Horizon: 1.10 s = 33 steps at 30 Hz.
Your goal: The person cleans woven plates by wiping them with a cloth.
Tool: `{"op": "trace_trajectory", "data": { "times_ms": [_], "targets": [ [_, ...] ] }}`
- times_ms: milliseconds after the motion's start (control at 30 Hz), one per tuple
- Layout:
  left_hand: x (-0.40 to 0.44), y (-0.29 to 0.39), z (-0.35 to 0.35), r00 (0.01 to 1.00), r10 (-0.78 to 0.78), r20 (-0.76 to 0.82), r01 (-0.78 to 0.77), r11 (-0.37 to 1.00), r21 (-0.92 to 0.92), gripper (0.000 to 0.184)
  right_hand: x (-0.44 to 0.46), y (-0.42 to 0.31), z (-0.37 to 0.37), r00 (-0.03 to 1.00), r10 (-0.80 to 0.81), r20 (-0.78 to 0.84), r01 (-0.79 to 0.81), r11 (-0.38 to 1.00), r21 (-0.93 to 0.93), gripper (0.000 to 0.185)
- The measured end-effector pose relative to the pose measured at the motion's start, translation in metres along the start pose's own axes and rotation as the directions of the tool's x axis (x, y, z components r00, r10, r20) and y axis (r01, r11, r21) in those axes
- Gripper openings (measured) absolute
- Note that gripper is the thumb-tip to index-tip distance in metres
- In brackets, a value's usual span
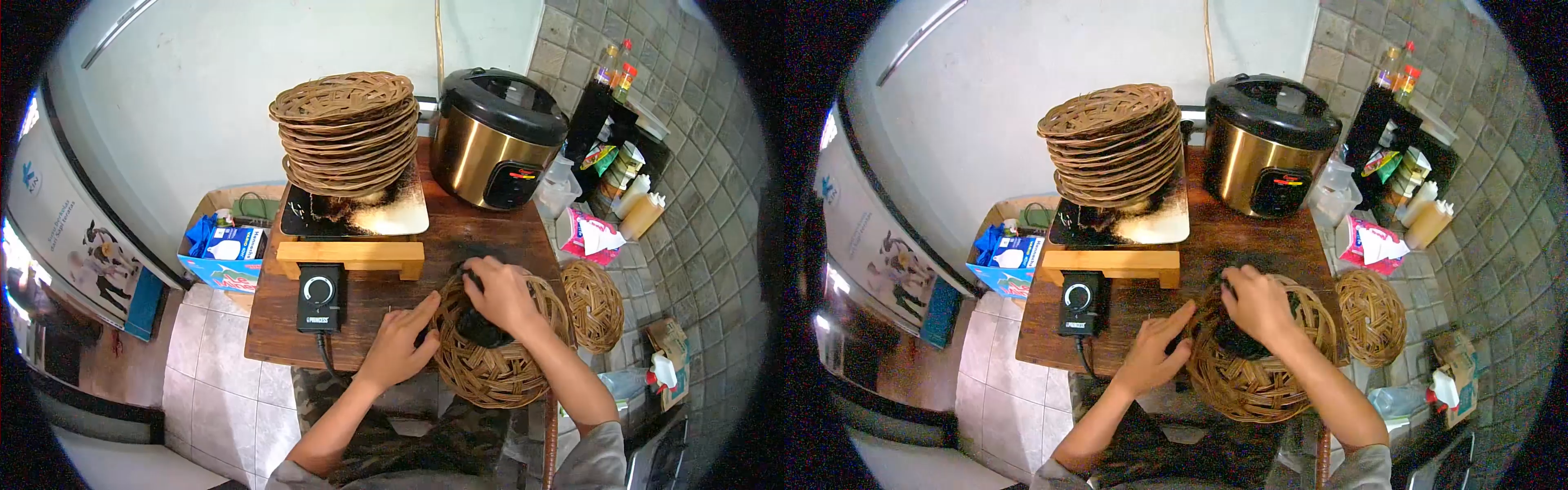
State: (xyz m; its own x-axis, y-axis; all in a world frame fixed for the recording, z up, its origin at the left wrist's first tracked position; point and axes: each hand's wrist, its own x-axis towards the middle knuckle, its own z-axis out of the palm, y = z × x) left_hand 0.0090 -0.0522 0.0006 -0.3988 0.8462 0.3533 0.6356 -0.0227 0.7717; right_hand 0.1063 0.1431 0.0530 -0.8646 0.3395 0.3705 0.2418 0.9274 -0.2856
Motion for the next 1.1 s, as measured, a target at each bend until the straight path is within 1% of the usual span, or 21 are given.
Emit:
{"op": "trace_trajectory", "data": {
  "times_ms": [67,133,167,200,267,333,400,433,500,533,600,667,733,767,800,867,933,1000,1033,1067,1100],
  "targets": [
    [0.001,0.000,0.001,1.000,0.013,0.003,-0.013,1.000,0.006,0.057,-0.002,-0.002,-0.002,1.000,-0.020,0.023,0.020,1.000,0.006,0.020],
    [0.001,0.000,0.000,1.000,-0.002,0.014,0.002,1.000,0.021,0.057,-0.002,-0.006,-0.006,0.989,-0.031,0.145,-0.006,0.970,0.245,0.020],
    [0.001,0.000,-0.001,1.000,-0.004,0.013,0.004,1.000,0.023,0.057,-0.003,-0.002,-0.001,0.988,-0.083,0.133,0.029,0.930,0.367,0.018],
    [0.001,0.000,-0.001,1.000,-0.006,0.017,0.006,1.000,0.008,0.057,-0.003,0.000,0.000,0.987,-0.086,0.133,0.031,0.929,0.370,0.018],
    [0.000,0.001,-0.001,1.000,-0.013,0.020,0.013,1.000,-0.005,0.057,-0.003,0.000,-0.004,0.938,-0.251,0.237,0.138,0.901,0.410,0.018],
    [0.000,0.003,-0.001,1.000,-0.016,0.008,0.016,1.000,0.027,0.058,-0.002,0.001,-0.009,0.923,-0.242,0.300,0.107,0.909,0.404,0.019],
    [0.001,0.004,-0.001,1.000,-0.023,0.002,0.023,0.999,0.022,0.059,-0.003,0.002,-0.018,0.848,-0.325,0.419,0.128,0.893,0.432,0.018],
    [-0.001,0.005,-0.002,0.999,-0.033,-0.003,0.033,0.999,0.018,0.059,-0.003,0.001,-0.020,0.847,-0.328,0.418,0.128,0.890,0.438,0.018],
    [-0.002,0.004,-0.003,1.000,-0.014,0.009,0.013,0.999,0.049,0.059,-0.004,0.002,-0.025,0.780,-0.375,0.502,0.196,0.907,0.373,0.023],
    [-0.002,0.003,-0.002,1.000,0.013,0.026,-0.015,0.997,0.075,0.059,-0.006,0.002,-0.028,0.778,-0.376,0.503,0.196,0.906,0.375,0.023],
    [-0.002,0.005,0.001,1.000,0.012,0.013,-0.013,0.996,0.090,0.057,-0.010,-0.001,-0.036,0.683,-0.380,0.623,0.166,0.912,0.374,0.023],
    [-0.002,0.005,0.002,1.000,0.011,-0.004,-0.010,0.995,0.100,0.056,-0.016,-0.005,-0.042,0.668,-0.373,0.644,0.184,0.921,0.343,0.023],
    [-0.001,0.005,0.003,0.999,0.041,-0.026,-0.038,0.993,0.110,0.053,-0.021,-0.005,-0.046,0.604,-0.330,0.725,0.241,0.943,0.229,0.024],
    [-0.001,0.005,0.003,0.999,0.036,-0.030,-0.033,0.994,0.103,0.053,-0.026,-0.001,-0.047,0.652,-0.323,0.686,0.279,0.943,0.179,0.026],
    [-0.001,0.006,0.002,0.999,0.041,-0.024,-0.039,0.994,0.105,0.052,-0.028,0.002,-0.051,0.646,-0.322,0.692,0.279,0.944,0.179,0.026],
    [0.000,0.006,0.000,0.999,0.043,-0.028,-0.040,0.994,0.100,0.052,-0.026,0.008,-0.064,0.745,-0.060,0.665,0.261,0.943,-0.206,0.026],
    [0.000,0.005,0.001,0.996,0.083,-0.013,-0.081,0.988,0.134,0.048,-0.019,0.013,-0.088,0.817,0.146,0.557,0.048,0.947,-0.319,0.026],
    [-0.002,0.005,0.001,0.996,0.083,-0.040,-0.078,0.989,0.124,0.042,-0.013,0.030,-0.110,0.909,0.163,0.383,-0.019,0.935,-0.354,0.024],
    [-0.002,0.005,0.001,0.994,0.089,-0.056,-0.081,0.988,0.129,0.036,-0.010,0.029,-0.126,0.917,0.251,0.309,-0.104,0.900,-0.423,0.024],
    [-0.001,0.006,0.001,0.995,0.083,-0.060,-0.075,0.990,0.123,0.036,-0.011,0.034,-0.138,0.966,0.206,0.155,-0.140,0.924,-0.355,0.022],
    [0.000,0.008,0.001,0.989,0.105,-0.103,-0.090,0.986,0.137,0.031,-0.008,0.031,-0.154,0.986,0.143,0.091,-0.102,0.930,-0.352,0.018]
  ]
}}
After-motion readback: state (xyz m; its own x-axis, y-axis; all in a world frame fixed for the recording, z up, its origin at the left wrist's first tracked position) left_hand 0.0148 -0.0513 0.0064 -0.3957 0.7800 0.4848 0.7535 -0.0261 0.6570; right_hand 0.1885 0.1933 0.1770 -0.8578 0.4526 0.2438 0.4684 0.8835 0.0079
